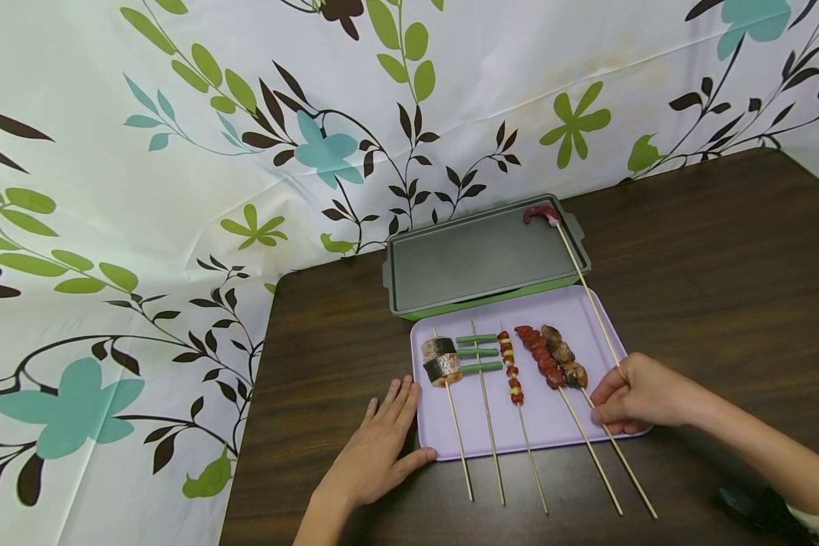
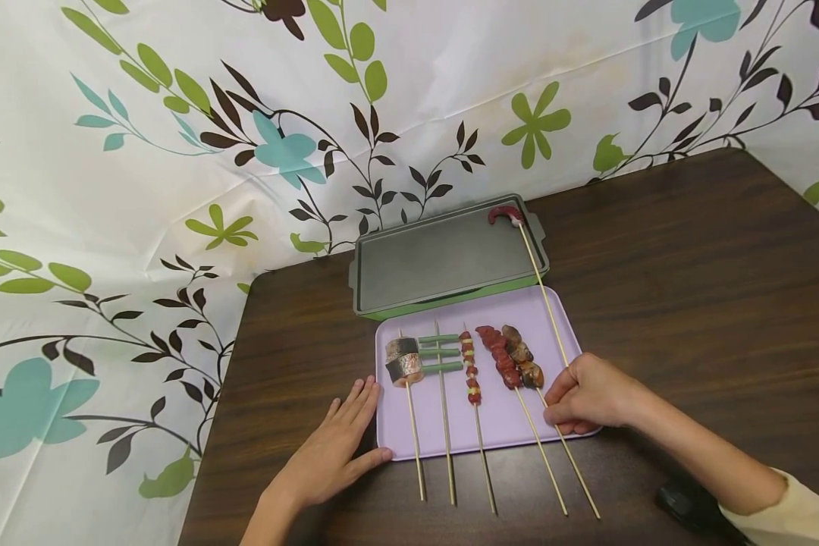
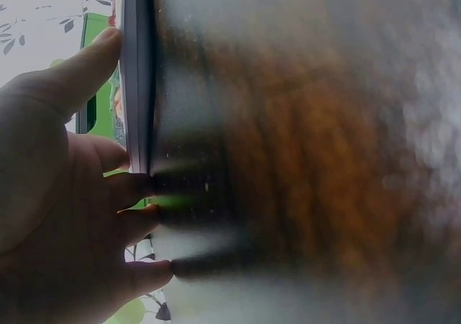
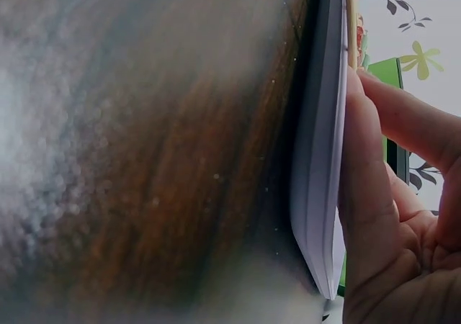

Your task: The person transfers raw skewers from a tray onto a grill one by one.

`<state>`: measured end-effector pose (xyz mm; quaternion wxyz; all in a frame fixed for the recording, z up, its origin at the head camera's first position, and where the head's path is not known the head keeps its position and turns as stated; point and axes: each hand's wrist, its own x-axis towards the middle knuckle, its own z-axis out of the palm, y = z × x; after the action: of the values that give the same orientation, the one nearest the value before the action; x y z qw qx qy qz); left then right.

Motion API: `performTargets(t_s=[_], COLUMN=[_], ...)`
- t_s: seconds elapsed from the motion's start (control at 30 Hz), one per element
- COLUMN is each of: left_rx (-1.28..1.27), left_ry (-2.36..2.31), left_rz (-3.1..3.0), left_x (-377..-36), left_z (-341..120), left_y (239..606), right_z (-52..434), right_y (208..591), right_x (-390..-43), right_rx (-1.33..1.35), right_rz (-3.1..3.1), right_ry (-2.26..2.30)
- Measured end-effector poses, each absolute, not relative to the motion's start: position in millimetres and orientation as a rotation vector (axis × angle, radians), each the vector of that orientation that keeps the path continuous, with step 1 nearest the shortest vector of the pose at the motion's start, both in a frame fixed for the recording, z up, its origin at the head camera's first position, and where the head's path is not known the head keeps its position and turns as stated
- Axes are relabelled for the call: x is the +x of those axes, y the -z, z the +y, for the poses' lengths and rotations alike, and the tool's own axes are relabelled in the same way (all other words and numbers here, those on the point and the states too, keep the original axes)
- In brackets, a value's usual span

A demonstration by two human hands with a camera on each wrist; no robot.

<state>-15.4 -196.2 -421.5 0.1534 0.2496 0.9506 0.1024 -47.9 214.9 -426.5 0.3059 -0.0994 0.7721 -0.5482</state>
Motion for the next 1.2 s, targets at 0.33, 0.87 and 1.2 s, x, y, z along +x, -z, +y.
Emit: performTargets(t_s=[0.33, 0.87, 1.2], left_rx=[0.718, 0.714, 0.717], left_ry=[-0.302, -0.308, -0.312], left_rz=[2.727, 2.729, 2.731], left_x=[-14.7, -15.9, -15.5], left_z=[-196.9, -196.2, -196.9], left_y=[421.8, 420.8, 421.7], right_z=[215.7, 219.3, 221.6], right_y=[428.5, 429.4, 433.6], right_x=[-46.9, -45.4, -41.5], right_rx=[-0.256, -0.142, -0.102], right_rz=[2.004, 1.941, 1.891], right_ry=[1.486, 1.556, 1.621])
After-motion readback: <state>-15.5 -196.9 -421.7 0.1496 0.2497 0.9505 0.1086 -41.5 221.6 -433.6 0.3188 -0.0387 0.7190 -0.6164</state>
